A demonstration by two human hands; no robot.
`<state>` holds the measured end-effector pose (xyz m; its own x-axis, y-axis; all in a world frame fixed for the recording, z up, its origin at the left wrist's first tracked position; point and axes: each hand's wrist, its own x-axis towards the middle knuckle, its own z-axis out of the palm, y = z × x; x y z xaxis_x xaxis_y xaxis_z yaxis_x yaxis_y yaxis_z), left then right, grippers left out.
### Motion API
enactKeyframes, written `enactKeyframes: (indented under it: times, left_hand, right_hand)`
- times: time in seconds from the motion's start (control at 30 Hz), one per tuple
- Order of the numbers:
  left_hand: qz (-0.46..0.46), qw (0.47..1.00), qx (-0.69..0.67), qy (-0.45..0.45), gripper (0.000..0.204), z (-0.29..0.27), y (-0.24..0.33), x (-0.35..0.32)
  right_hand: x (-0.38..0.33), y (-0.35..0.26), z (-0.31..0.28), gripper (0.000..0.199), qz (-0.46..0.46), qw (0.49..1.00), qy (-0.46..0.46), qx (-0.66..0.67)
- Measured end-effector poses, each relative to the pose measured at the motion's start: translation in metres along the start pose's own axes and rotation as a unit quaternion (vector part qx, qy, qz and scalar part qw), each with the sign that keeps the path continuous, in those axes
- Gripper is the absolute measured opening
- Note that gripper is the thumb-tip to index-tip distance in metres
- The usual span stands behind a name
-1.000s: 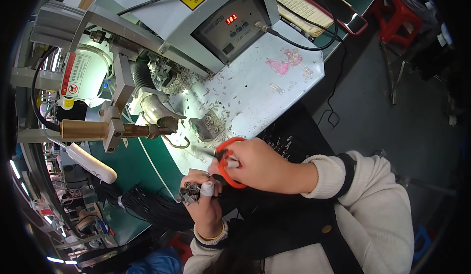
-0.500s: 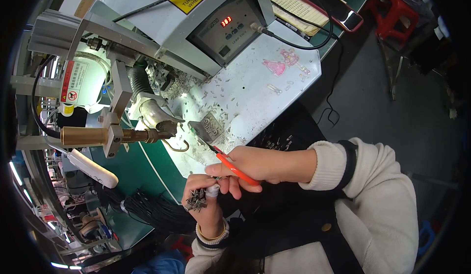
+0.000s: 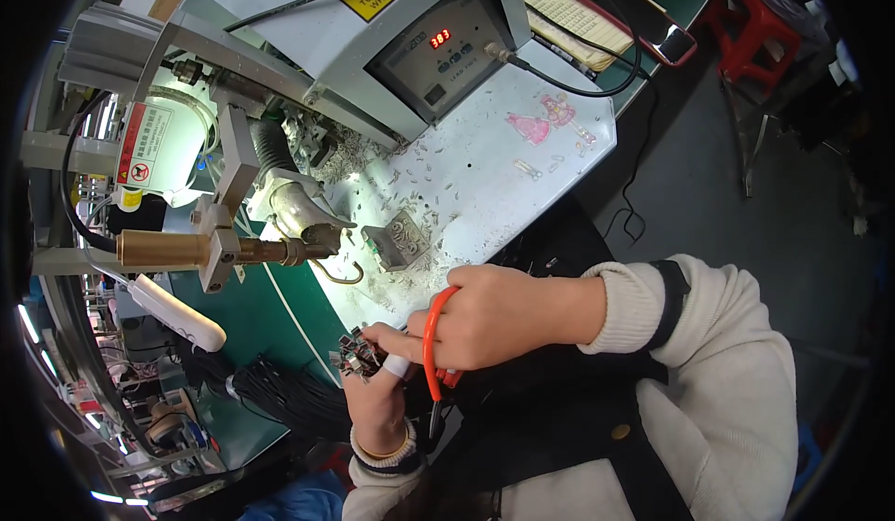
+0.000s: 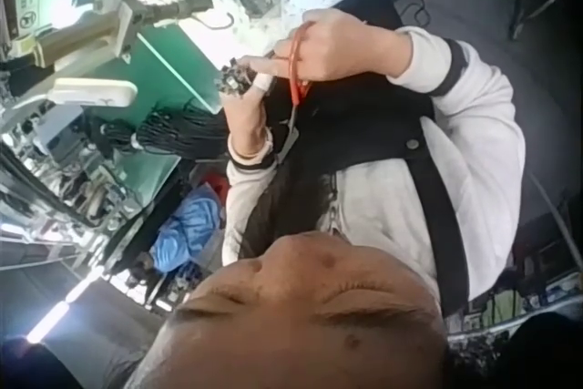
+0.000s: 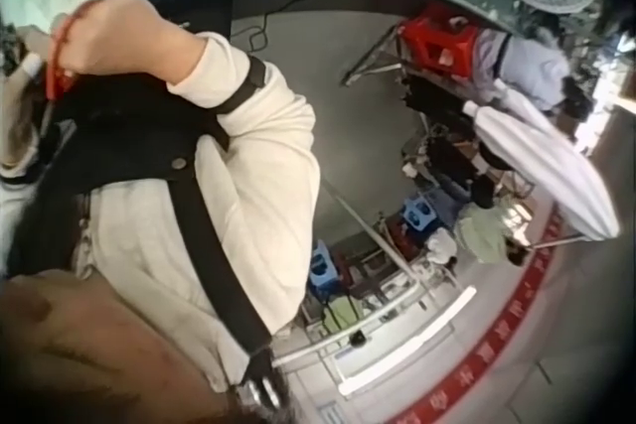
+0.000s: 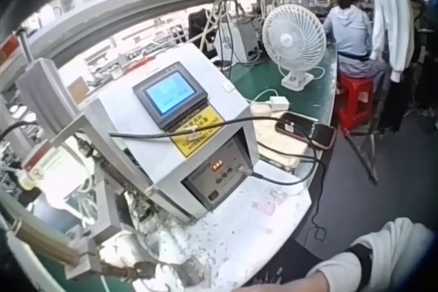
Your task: The person trims the ends of wires using shears and then gathers a bundle of cables from the table. They wrap tape around the bundle by hand and use the shears to cut the tape before setting the bundle back down.
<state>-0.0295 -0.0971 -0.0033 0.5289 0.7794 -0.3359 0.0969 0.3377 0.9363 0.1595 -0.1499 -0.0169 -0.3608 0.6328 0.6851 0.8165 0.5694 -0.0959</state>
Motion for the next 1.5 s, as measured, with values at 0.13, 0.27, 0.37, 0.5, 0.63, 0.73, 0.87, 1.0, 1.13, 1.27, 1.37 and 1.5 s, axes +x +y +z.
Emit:
enactKeyframes:
  times: [0.13,0.27,0.37,0.5,0.63,0.73,0.87,1.0,1.13,1.27,1.37,1.5]
  left_hand:
    - [-0.020,0.999,-0.050,-0.004,0.011,0.000,-0.001,0.000]
    - [0.219,0.943,0.243,0.058,0.011,0.011,-0.004,-0.002]
    - [0.281,0.910,0.294,0.075,0.013,0.013,-0.009,-0.001]
    - [0.067,0.994,0.062,0.056,0.017,0.011,0.000,-0.002]
    - [-0.095,0.982,-0.165,0.012,0.021,0.004,0.000,0.001]
    - [-0.068,0.984,-0.159,0.035,0.022,0.012,0.000,-0.002]
    - [0.098,0.989,0.055,0.092,0.021,0.015,-0.004,-0.004]
    - [0.254,0.927,0.269,0.059,0.020,0.009,-0.012,-0.003]
    - [0.188,0.962,0.186,0.066,0.018,0.011,-0.009,-0.004]
    - [-0.003,0.998,-0.029,0.051,0.016,0.008,-0.003,-0.003]
    - [-0.030,0.994,-0.106,0.017,0.015,0.005,-0.004,-0.003]
    - [0.038,0.995,-0.074,0.052,0.015,0.007,-0.004,-0.004]
  right_hand:
    - [-0.004,-0.009,0.005,0.021,0.025,0.998,0.033,-0.038]
    - [-0.006,-0.021,0.012,0.021,0.121,0.991,0.036,0.036]
    - [-0.005,-0.024,0.012,0.022,0.229,0.956,0.050,0.178]
    - [-0.004,-0.025,0.006,0.017,0.369,0.854,-0.005,0.366]
    - [-0.007,-0.026,0.010,0.020,0.318,0.884,0.034,0.341]
    - [-0.007,-0.026,0.011,0.018,0.289,0.911,0.069,0.286]
    - [-0.005,-0.033,0.007,0.016,0.240,0.961,0.047,0.133]
    - [-0.003,-0.034,0.006,0.011,0.269,0.944,0.058,0.183]
    - [-0.008,-0.029,0.012,0.014,0.356,0.855,0.033,0.376]
    - [-0.006,-0.028,0.015,0.013,0.331,0.855,0.051,0.396]
    - [-0.002,-0.028,0.003,0.016,0.390,0.810,0.031,0.437]
    - [-0.010,-0.027,-0.001,0.029,0.421,0.821,-0.102,0.371]
